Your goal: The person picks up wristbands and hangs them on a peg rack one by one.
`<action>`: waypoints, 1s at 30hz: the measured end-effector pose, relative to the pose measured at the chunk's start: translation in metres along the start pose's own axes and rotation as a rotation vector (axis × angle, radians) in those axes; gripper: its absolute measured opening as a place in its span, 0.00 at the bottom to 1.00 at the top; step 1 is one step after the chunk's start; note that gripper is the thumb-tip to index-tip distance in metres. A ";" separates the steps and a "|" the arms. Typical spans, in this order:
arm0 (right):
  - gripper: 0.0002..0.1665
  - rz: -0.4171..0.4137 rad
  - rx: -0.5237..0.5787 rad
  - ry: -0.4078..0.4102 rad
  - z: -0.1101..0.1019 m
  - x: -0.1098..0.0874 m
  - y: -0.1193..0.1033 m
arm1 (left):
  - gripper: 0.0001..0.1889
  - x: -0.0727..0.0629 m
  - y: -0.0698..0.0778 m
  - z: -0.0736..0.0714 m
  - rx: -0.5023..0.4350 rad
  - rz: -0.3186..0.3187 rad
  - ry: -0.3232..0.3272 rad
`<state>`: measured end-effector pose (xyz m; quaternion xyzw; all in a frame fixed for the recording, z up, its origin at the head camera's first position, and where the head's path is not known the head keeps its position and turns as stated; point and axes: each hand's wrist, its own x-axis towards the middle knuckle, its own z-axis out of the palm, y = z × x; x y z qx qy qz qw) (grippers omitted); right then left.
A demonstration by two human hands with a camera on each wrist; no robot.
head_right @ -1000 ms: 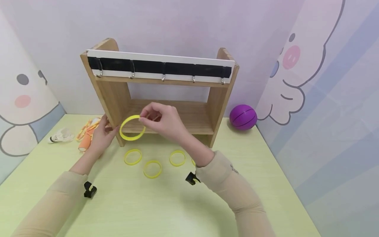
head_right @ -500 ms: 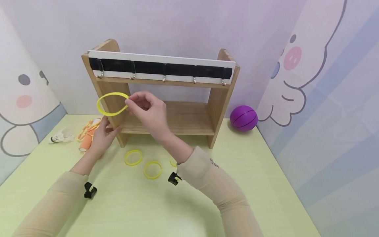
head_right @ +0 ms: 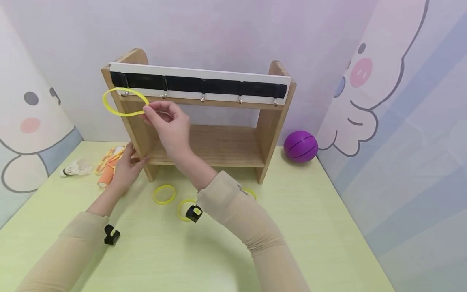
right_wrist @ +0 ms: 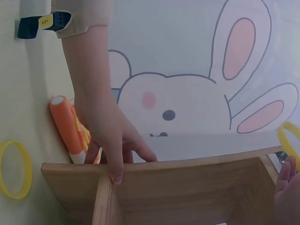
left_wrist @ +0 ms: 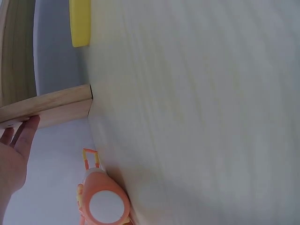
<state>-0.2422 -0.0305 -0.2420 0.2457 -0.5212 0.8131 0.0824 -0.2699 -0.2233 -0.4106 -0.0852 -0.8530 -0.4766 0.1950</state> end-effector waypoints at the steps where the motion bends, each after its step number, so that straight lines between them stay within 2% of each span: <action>1: 0.10 0.001 -0.004 0.002 0.002 -0.001 -0.002 | 0.38 0.000 0.000 0.000 0.004 -0.006 -0.003; 5: 0.10 -0.009 -0.004 0.017 0.006 0.001 0.004 | 0.38 0.000 0.000 0.000 0.016 -0.010 -0.004; 10: 0.11 -0.037 -0.008 0.036 0.000 0.009 0.026 | 0.37 0.000 0.000 -0.001 0.017 -0.008 0.000; 18: 0.12 -0.028 -0.143 0.043 -0.009 0.006 0.036 | 0.37 0.000 0.001 0.000 0.008 -0.016 -0.007; 23: 0.13 -0.034 -0.271 -0.035 -0.016 0.004 0.035 | 0.37 0.000 0.002 0.000 0.007 -0.024 -0.007; 30: 0.13 -0.073 -0.553 -0.206 -0.031 -0.009 0.039 | 0.37 -0.001 0.001 -0.001 0.003 -0.039 -0.013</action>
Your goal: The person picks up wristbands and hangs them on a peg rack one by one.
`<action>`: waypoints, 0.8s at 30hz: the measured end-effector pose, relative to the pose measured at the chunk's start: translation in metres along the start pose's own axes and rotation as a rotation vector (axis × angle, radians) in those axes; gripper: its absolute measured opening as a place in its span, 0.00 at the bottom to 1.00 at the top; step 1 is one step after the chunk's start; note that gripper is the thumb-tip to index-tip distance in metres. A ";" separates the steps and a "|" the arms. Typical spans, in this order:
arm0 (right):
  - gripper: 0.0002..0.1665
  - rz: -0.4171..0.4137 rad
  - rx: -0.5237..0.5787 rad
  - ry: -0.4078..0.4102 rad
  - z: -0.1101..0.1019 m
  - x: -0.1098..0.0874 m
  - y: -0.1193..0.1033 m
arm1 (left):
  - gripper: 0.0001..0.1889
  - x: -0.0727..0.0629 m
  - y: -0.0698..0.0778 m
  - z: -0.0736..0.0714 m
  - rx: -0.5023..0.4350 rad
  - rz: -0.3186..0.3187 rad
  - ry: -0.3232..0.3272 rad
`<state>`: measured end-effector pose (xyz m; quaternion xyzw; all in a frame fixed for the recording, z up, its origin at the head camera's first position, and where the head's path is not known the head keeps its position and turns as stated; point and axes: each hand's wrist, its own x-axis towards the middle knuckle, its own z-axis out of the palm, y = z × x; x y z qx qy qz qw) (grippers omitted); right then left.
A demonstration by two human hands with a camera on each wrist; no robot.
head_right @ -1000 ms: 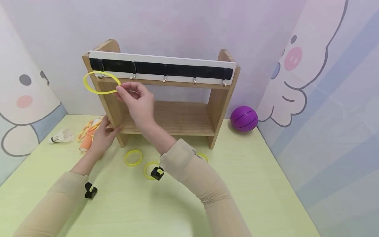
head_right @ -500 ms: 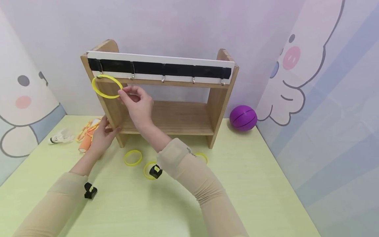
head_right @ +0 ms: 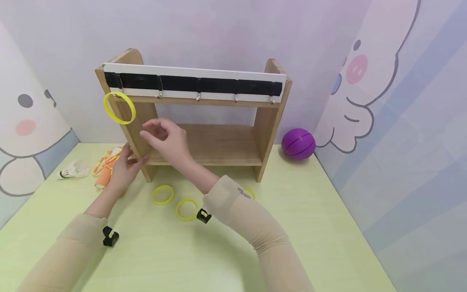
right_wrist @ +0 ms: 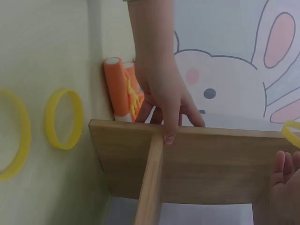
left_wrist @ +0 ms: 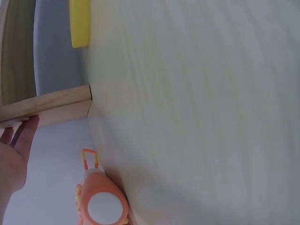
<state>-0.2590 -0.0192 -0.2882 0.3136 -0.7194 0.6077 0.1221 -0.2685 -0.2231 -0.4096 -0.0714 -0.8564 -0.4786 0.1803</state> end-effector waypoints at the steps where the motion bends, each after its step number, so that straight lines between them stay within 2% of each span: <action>1: 0.13 -0.019 -0.037 -0.025 -0.001 -0.003 0.002 | 0.37 -0.001 -0.001 0.000 -0.002 0.001 0.002; 7: 0.13 -0.069 -0.197 -0.180 -0.008 -0.018 0.012 | 0.37 -0.002 -0.004 -0.001 -0.008 0.018 0.017; 16: 0.15 -0.147 -0.448 -0.431 -0.021 -0.045 0.043 | 0.37 -0.001 -0.002 0.001 -0.014 -0.023 0.003; 20: 0.15 -0.145 -0.523 -0.532 -0.027 -0.054 0.058 | 0.37 0.000 -0.001 0.002 0.000 -0.026 0.009; 24: 0.15 -0.090 -0.528 -0.616 -0.033 -0.064 0.072 | 0.37 0.001 -0.001 0.003 0.007 -0.014 0.007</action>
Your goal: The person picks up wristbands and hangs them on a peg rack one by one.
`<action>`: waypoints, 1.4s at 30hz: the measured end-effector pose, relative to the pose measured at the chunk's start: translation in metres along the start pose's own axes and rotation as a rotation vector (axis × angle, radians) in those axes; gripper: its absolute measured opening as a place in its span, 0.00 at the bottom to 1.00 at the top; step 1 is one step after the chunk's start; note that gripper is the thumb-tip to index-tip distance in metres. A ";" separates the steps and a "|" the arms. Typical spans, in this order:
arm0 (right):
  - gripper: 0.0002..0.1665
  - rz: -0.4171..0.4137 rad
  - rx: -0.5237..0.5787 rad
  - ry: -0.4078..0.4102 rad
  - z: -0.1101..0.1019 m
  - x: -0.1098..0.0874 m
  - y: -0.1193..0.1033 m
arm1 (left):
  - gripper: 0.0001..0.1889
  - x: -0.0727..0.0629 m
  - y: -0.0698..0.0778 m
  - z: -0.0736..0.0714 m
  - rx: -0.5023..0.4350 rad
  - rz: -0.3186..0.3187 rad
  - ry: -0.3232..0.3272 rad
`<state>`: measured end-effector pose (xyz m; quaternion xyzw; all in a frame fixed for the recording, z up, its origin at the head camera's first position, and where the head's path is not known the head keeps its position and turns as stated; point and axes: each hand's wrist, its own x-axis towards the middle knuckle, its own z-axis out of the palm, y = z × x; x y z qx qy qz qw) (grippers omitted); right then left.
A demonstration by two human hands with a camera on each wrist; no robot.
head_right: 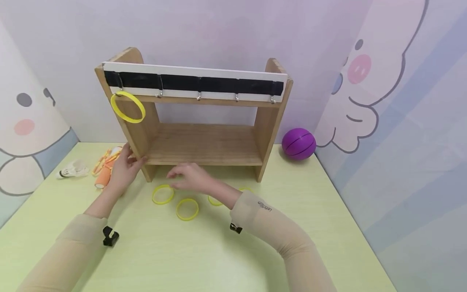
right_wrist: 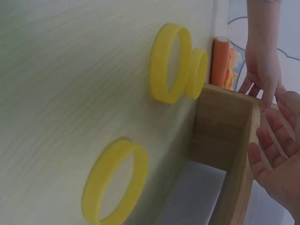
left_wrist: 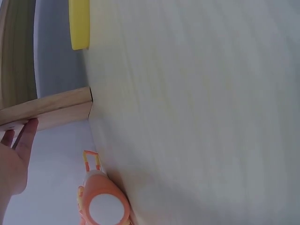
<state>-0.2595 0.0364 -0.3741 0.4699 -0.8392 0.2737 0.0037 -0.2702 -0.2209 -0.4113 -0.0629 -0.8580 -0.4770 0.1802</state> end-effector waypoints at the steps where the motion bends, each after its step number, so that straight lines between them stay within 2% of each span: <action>1: 0.15 0.010 0.011 -0.022 0.002 -0.003 0.003 | 0.37 0.000 0.000 0.000 -0.002 0.002 -0.004; 6: 0.15 0.048 0.031 -0.106 0.012 -0.016 0.016 | 0.38 0.000 0.001 0.000 -0.017 -0.004 -0.023; 11: 0.14 0.029 -0.004 -0.141 0.021 -0.025 0.028 | 0.38 0.000 0.000 0.000 -0.005 0.004 -0.008; 18: 0.10 0.087 -0.051 -0.202 0.033 -0.037 0.041 | 0.38 -0.002 0.003 0.000 -0.006 -0.011 -0.020; 23: 0.07 0.096 -0.073 -0.212 0.039 -0.039 0.044 | 0.37 -0.003 0.003 0.000 0.010 -0.028 -0.020; 28: 0.05 0.137 -0.054 -0.215 0.042 -0.039 0.044 | 0.37 -0.001 0.003 -0.001 0.018 -0.015 -0.010; 34: 0.03 0.144 -0.035 -0.210 0.041 -0.038 0.043 | 0.36 -0.001 0.003 -0.002 0.031 -0.010 -0.010; 42: 0.03 0.126 0.013 -0.146 0.034 -0.042 0.041 | 0.37 -0.001 0.002 -0.002 0.030 -0.005 -0.011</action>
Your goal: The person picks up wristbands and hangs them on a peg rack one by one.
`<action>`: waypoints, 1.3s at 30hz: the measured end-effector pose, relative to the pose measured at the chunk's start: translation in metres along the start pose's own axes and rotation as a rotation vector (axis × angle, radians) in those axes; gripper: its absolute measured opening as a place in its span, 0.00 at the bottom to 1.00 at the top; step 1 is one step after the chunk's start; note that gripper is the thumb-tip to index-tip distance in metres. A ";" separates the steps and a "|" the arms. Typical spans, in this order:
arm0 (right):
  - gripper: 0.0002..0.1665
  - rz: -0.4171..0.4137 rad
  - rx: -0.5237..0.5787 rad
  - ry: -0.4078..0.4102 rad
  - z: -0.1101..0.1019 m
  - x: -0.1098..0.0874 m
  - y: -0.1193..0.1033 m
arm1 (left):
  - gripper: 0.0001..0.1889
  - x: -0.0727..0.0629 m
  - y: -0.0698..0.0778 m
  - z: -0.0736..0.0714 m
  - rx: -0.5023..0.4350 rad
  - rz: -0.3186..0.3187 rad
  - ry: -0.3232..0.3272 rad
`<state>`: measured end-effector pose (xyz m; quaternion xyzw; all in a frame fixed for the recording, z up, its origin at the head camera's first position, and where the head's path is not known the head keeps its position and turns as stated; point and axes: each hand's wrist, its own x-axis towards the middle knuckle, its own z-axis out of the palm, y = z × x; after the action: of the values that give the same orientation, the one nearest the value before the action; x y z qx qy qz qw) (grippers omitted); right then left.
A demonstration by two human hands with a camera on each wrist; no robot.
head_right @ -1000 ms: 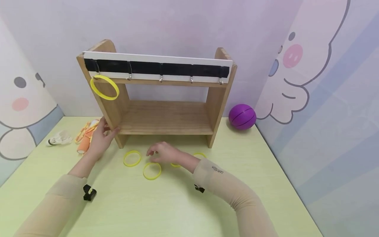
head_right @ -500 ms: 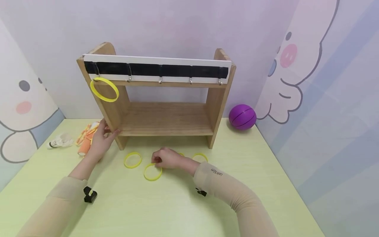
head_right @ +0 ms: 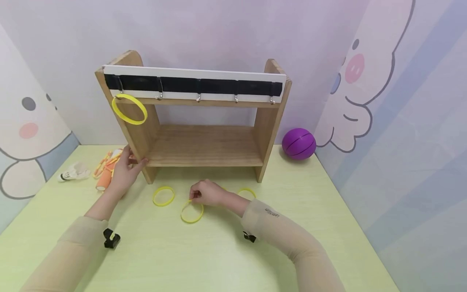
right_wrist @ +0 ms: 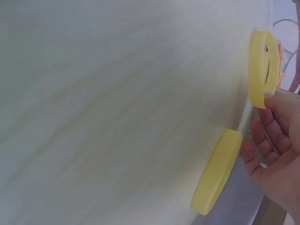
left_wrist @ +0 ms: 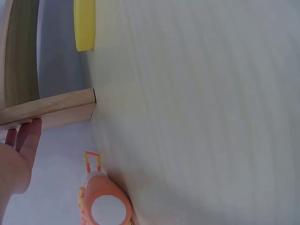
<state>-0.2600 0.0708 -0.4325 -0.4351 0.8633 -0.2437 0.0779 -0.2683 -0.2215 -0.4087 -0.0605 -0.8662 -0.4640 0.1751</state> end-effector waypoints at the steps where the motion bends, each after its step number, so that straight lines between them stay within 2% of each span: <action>1: 0.03 -0.002 0.011 0.006 -0.001 -0.001 -0.002 | 0.37 0.000 0.000 0.000 0.003 0.001 0.001; 11: 0.03 0.056 0.054 0.026 -0.019 -0.007 -0.020 | 0.36 0.000 0.001 0.000 -0.016 0.020 0.014; 18: 0.02 0.017 0.074 0.050 -0.035 -0.013 -0.033 | 0.36 -0.001 0.003 0.000 -0.025 0.032 0.015; 26: 0.02 -0.015 0.104 0.142 -0.062 -0.018 -0.054 | 0.36 -0.001 0.001 0.000 -0.032 0.028 0.011; 32: 0.03 -0.034 0.177 0.216 -0.090 -0.023 -0.070 | 0.36 -0.001 0.000 0.000 -0.021 0.023 0.015; 39: 0.04 -0.031 0.247 0.363 -0.119 -0.022 -0.083 | 0.36 -0.001 -0.001 -0.001 -0.032 0.026 0.009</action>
<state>-0.2292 0.0882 -0.2908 -0.3842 0.8201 -0.4230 -0.0302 -0.2680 -0.2224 -0.4094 -0.0723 -0.8571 -0.4758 0.1838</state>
